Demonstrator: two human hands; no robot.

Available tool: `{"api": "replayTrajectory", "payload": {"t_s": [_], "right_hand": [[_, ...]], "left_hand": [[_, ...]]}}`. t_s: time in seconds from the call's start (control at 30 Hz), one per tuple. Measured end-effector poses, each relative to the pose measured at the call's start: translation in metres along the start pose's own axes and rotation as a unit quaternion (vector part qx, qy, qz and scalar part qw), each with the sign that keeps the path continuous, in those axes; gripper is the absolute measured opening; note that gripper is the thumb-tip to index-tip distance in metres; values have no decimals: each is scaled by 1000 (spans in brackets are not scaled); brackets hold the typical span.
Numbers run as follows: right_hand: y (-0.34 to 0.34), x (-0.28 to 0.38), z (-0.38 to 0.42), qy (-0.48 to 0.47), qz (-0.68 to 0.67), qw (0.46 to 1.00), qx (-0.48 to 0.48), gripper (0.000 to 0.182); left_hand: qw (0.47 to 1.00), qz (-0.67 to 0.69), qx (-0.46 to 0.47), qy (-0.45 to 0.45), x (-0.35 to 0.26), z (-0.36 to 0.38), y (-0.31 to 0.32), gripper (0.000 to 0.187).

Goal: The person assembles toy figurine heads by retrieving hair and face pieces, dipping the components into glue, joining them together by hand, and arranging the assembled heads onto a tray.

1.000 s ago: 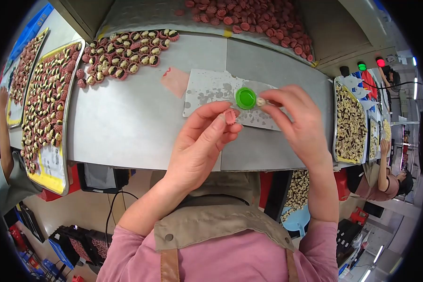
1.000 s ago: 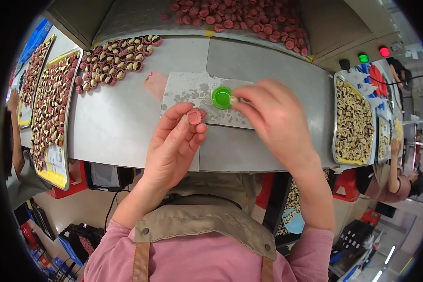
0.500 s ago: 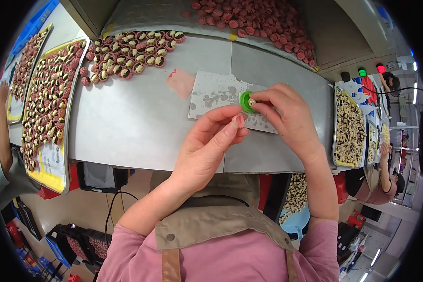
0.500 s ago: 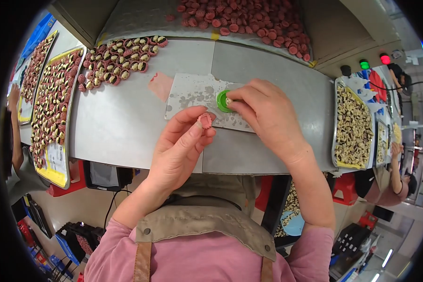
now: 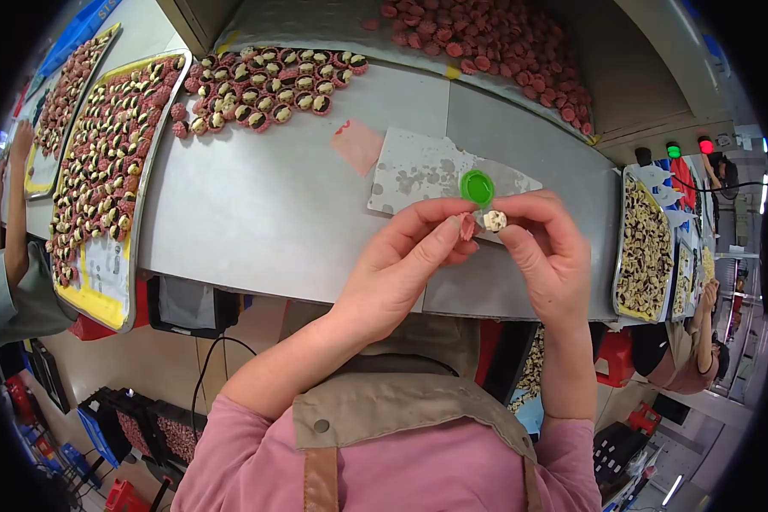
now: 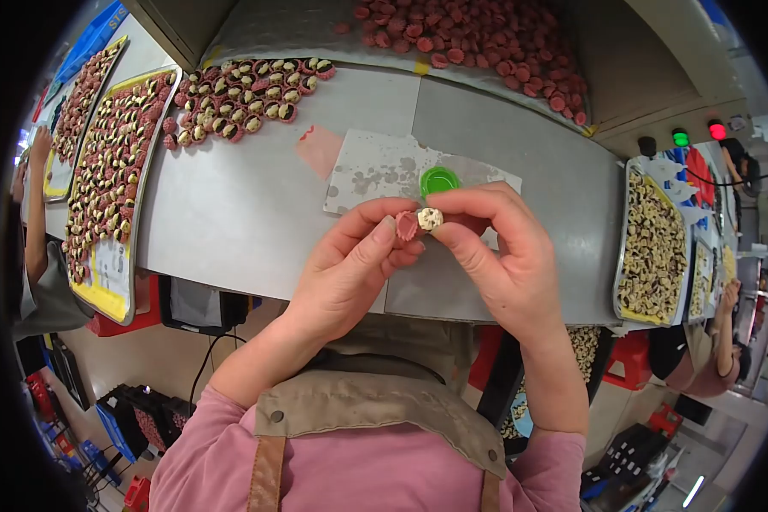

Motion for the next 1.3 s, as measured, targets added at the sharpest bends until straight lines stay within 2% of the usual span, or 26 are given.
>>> {"api": "replayTrajectory", "payload": {"t_s": [0.23, 0.63, 0.83, 0.97, 1.03, 1.17, 1.3], "right_hand": [[10, 14, -2, -71, 100, 992, 24, 22], [15, 27, 6, -142, 229, 962, -31, 22], [13, 18, 6, -55, 162, 985, -20, 23], [15, 17, 12, -112, 197, 973, -35, 22], [15, 16, 17, -150, 248, 956, -39, 23], [11, 16, 15, -129, 196, 971, -53, 30], [10, 10, 24, -128, 154, 979, -28, 37]], "left_hand": [[1000, 23, 17, -6, 2, -1, 0, 32], [1000, -8, 17, -2, 2, -1, 0, 29], [999, -33, 14, 23, 1, 0, 2, 30], [998, -54, 14, 35, 2, 0, 1, 32], [999, -43, 19, 5, 4, -2, -1, 31], [997, -37, 52, -36, 7, -1, 0, 38], [990, -131, 55, 23, -1, 5, 18, 48]]}}
Point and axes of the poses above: each hand's wrist, its own z-axis away from the middle knuckle, its own y-axis out of the palm, x = y × z, the point moved 7 cm from there along -z, towards the middle knuckle, and after that the axes turned 3 degrees about z, right-handed, at the moved point
